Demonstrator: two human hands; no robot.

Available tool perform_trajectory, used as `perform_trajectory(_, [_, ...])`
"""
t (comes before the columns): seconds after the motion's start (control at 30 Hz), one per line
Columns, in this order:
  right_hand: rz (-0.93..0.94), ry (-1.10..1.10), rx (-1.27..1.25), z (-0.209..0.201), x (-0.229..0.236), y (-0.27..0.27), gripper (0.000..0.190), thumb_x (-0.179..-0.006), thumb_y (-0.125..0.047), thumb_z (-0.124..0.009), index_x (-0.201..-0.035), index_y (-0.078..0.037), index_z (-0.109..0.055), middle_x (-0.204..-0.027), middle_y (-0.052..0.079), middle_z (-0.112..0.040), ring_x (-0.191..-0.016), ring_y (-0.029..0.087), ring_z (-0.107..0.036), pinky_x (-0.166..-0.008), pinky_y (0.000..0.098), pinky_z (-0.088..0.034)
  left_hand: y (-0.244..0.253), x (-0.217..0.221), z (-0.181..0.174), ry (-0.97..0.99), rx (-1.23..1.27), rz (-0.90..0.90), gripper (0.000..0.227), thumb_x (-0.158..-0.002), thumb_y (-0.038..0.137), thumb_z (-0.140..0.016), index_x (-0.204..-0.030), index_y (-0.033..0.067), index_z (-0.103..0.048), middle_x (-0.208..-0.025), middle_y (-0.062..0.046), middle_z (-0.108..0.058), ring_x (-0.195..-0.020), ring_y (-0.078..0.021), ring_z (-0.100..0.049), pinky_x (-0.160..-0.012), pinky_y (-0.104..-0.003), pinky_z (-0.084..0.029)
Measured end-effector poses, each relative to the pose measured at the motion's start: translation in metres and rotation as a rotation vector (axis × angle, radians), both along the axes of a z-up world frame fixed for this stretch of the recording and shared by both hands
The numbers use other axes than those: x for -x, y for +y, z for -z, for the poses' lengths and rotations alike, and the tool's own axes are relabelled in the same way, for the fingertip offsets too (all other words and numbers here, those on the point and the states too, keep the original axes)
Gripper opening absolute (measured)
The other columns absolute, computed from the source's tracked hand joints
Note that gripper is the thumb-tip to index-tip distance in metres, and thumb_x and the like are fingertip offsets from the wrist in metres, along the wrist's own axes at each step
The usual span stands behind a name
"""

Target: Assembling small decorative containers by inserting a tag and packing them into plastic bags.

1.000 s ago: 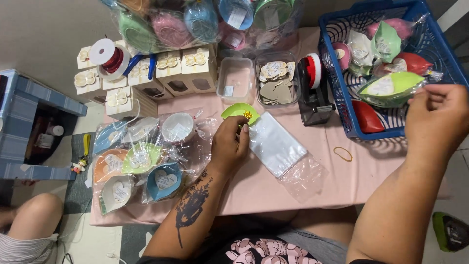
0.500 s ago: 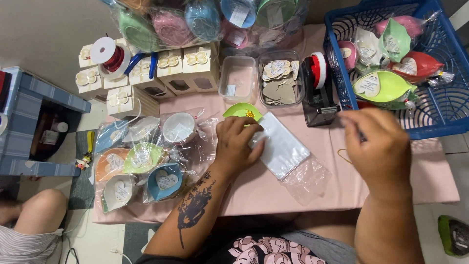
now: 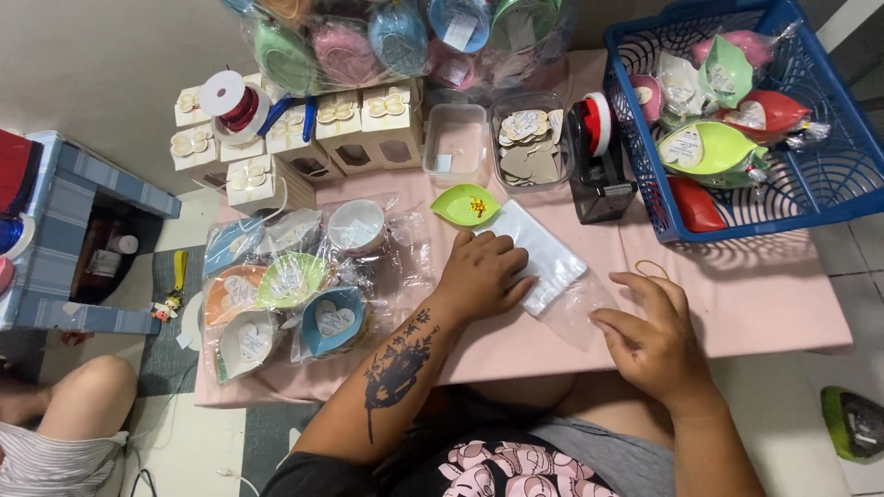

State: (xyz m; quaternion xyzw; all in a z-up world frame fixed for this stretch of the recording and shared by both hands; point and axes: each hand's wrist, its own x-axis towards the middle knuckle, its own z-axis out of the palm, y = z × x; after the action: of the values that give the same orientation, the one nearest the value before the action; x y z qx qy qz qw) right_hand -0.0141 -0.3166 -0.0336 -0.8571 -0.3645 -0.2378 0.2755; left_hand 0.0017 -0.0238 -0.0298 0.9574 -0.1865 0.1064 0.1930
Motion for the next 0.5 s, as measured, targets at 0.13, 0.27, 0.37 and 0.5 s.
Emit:
perform_trajectory(0.13, [0.038,-0.078,0.074,-0.009,0.005,0.013,0.012,-0.097,-0.03,-0.07,-0.105,-0.028,-0.079,-0.144,0.008,-0.061,-0.128,0.034,-0.056,-0.107,0.0458,-0.045,0.001,0.0,0.003,0.0,0.006,-0.004,0.026,-0.09,0.046,-0.066,-0.086,0.0206,-0.065,-0.08,-0.002,-0.062,-0.079,-0.0246,-0.062,-0.081,-0.043,-0.038])
perform_trajectory(0.27, [0.122,-0.176,0.254,0.0,-0.007,0.022,0.013,-0.092,-0.031,-0.076,-0.084,-0.021,-0.078,-0.143,0.006,-0.062,-0.126,0.031,-0.056,-0.096,0.0422,-0.048,0.001,0.0,0.007,-0.031,0.022,-0.003,0.028,-0.09,0.048,-0.066,-0.085,0.0206,-0.062,-0.079,-0.002,-0.06,-0.079,-0.0254,-0.061,-0.081,-0.044,-0.037])
perform_trajectory(0.37, [0.142,-0.196,0.322,-0.005,-0.012,0.032,0.019,-0.092,-0.032,-0.075,-0.081,-0.017,-0.077,-0.145,0.003,-0.061,-0.126,0.029,-0.054,-0.09,0.0416,-0.048,0.002,-0.001,0.009,-0.048,0.039,-0.007,0.028,-0.088,0.047,-0.066,-0.083,0.0207,-0.062,-0.078,-0.002,-0.06,-0.079,-0.0249,-0.061,-0.081,-0.044,-0.037])
perform_trajectory(0.5, [0.115,-0.319,0.413,-0.029,-0.011,0.055,0.017,-0.098,-0.034,-0.069,-0.095,-0.019,-0.074,-0.146,-0.001,-0.061,-0.124,0.025,-0.051,-0.084,0.0378,-0.043,0.004,-0.003,0.012,-0.078,0.072,-0.007,0.029,-0.088,0.047,-0.065,-0.079,0.0202,-0.06,-0.076,-0.003,-0.06,-0.077,-0.0252,-0.061,-0.081,-0.045,-0.038])
